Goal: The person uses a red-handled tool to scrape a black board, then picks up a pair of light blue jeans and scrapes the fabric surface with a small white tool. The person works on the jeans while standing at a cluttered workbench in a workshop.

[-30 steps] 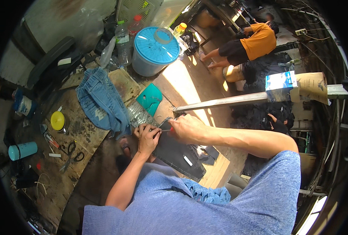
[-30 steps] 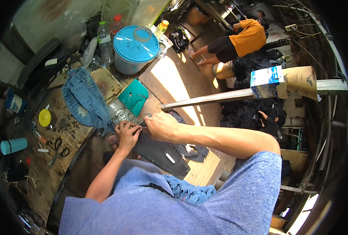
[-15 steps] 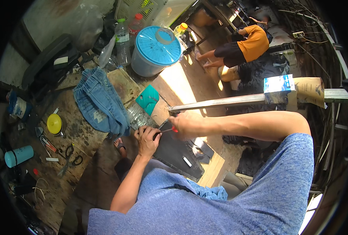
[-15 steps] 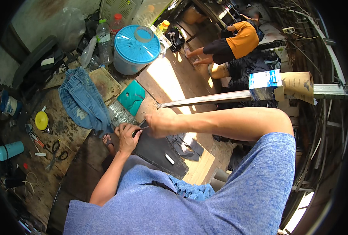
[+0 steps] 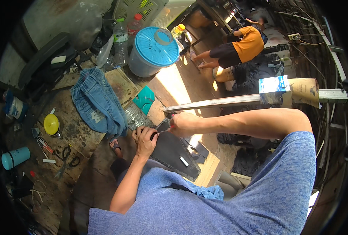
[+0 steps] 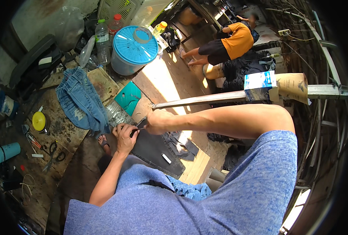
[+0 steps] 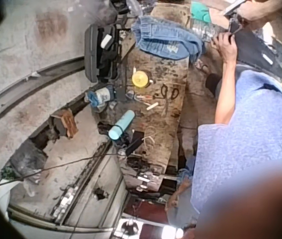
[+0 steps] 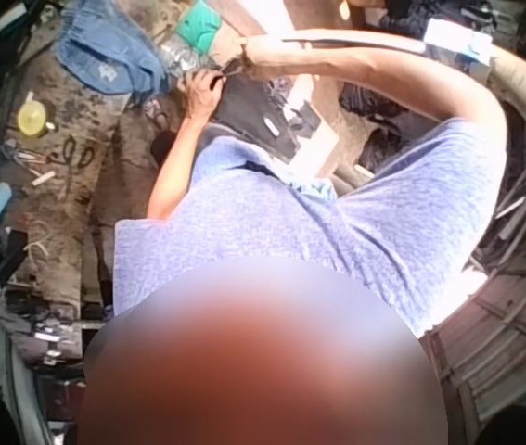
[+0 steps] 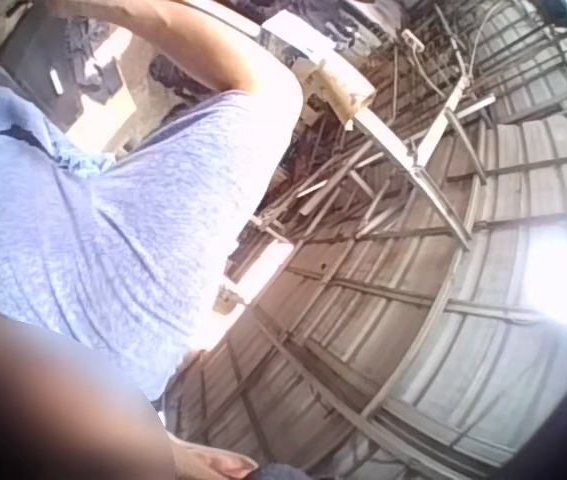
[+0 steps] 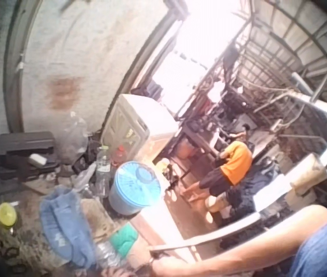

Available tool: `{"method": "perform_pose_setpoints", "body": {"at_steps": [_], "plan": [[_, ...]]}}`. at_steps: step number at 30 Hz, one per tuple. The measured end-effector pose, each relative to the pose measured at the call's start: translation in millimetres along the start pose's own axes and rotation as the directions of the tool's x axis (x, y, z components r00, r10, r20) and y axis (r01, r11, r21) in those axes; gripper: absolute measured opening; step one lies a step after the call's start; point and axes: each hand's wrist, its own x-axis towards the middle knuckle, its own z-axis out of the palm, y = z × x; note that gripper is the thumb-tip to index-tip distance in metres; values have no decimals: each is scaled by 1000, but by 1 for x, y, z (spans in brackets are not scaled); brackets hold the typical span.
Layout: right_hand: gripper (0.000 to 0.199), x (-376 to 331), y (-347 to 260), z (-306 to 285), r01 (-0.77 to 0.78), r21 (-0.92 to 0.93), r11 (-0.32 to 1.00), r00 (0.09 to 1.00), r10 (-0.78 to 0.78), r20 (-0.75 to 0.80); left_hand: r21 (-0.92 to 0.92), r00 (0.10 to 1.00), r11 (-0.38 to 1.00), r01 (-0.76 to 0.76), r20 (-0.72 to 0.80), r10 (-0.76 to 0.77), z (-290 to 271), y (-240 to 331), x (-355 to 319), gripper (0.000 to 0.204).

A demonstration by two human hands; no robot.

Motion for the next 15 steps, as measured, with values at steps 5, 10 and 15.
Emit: {"method": "perform_pose_setpoints", "body": {"at_steps": [5, 10, 15], "plan": [[35, -13, 20, 29, 367, -776, 513, 707, -696, -125, 8, 1000, 1000, -3, -10, 3, -1, 0, 0, 16], [29, -3, 21, 43, 279, -241, 929, 927, -327, -186, 28, 1000, 1000, -8, -2, 8, -1, 0, 1, 13], [35, 1, 16, 30, -321, 625, 712, 946, 265, 185, 30, 1000, 1000, -6, 16, 6, 0, 1, 2, 12]]}}
